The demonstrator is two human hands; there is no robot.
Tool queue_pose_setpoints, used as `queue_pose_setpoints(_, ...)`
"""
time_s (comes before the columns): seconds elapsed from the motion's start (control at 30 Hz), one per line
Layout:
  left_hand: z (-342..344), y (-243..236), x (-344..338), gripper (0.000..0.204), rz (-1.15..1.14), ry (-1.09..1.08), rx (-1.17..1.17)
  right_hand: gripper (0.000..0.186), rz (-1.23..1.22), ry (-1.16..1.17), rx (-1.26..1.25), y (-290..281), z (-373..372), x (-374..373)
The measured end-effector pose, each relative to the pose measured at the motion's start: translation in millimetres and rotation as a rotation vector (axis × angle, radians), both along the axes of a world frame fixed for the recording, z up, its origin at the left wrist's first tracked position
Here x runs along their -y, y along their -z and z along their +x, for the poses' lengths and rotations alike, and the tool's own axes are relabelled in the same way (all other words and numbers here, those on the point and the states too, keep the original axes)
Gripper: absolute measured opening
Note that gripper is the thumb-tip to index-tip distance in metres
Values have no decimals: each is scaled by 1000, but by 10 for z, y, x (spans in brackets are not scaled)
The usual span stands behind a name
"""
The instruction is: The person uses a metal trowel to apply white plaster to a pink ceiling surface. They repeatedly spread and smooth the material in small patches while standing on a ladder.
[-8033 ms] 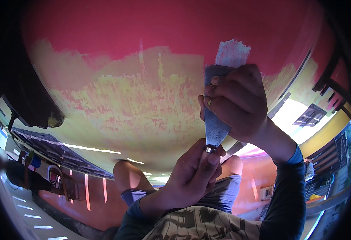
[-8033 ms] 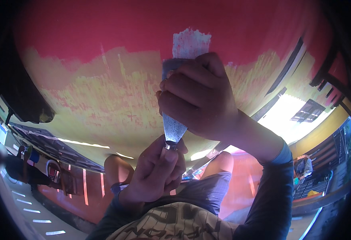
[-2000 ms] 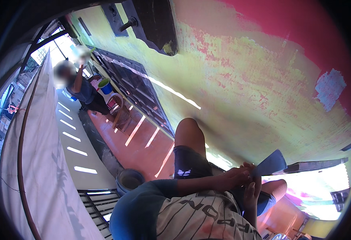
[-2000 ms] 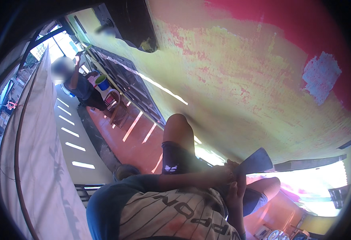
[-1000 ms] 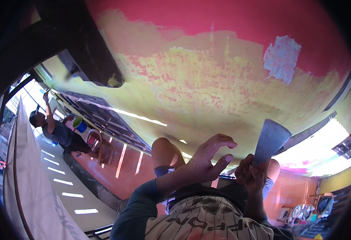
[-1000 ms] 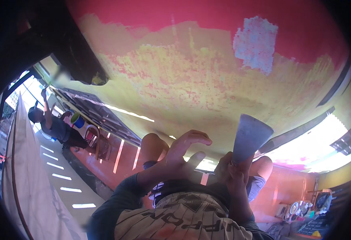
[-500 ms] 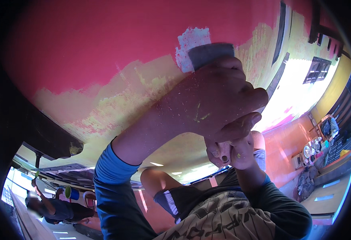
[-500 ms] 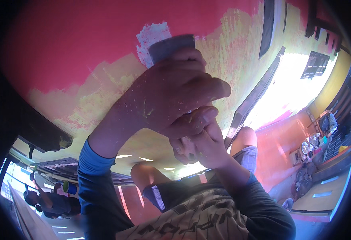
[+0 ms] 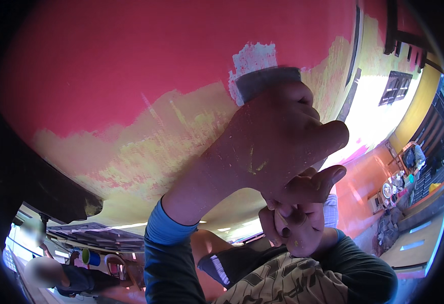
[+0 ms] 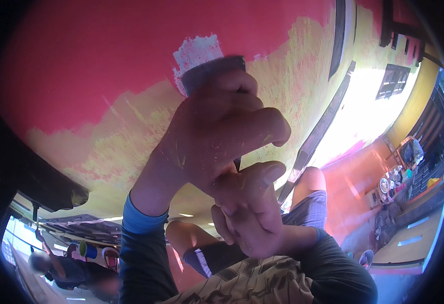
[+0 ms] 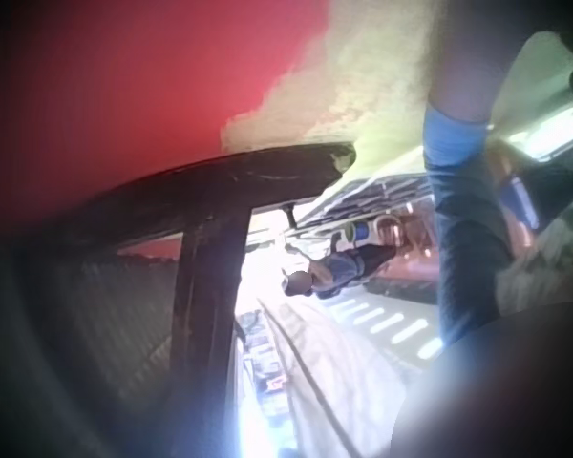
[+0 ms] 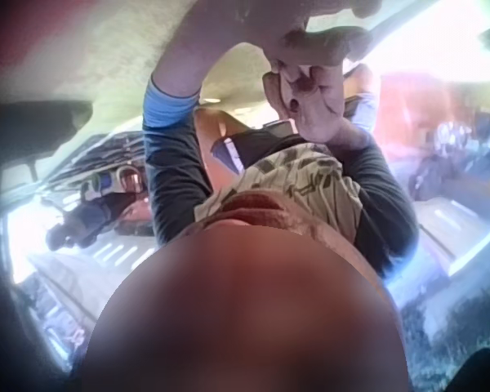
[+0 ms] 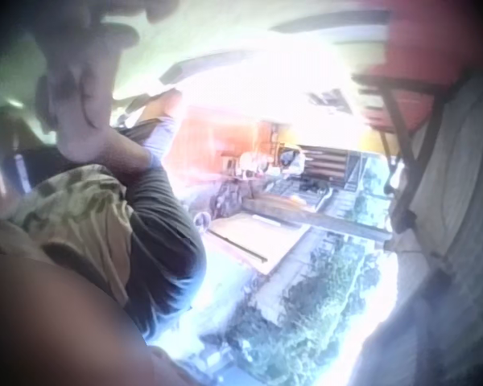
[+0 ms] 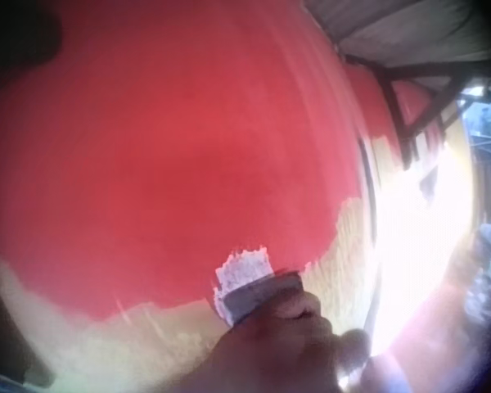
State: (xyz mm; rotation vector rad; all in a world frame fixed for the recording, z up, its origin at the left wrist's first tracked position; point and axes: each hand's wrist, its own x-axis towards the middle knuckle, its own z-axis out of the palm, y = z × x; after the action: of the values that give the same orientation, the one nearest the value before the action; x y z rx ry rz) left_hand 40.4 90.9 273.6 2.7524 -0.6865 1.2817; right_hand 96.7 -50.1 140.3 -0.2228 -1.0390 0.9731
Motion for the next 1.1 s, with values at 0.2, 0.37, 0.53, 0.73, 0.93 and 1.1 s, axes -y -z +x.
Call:
queue_pose_setpoints(0.2, 34, 36, -8, 33, -80, 101, 49, 38, 10, 88, 65, 123, -30, 15)
queue_pose_setpoints(0.37, 53, 35, -17, 34, -64, 78, 64, 39, 66, 38, 112, 87, 18, -50)
queue_pose_setpoints(0.53, 57, 7, -25, 35, -50, 57, 53, 42, -103, 60, -42, 5, -3, 33)
queue_pose_setpoints(0.73, 49, -15, 30, 35, -76, 69, 10, 54, -91, 41, 28, -50, 12, 24)
queue_pose_setpoints(0.93, 32, -71, -41, 35, -62, 17, 94, 38, 46, 83, 163, -37, 123, -90)
queue_pose_setpoints(1.1, 120, 7, -55, 35, 28, 99, 255, 32, -60, 43, 59, -3, 124, -117)
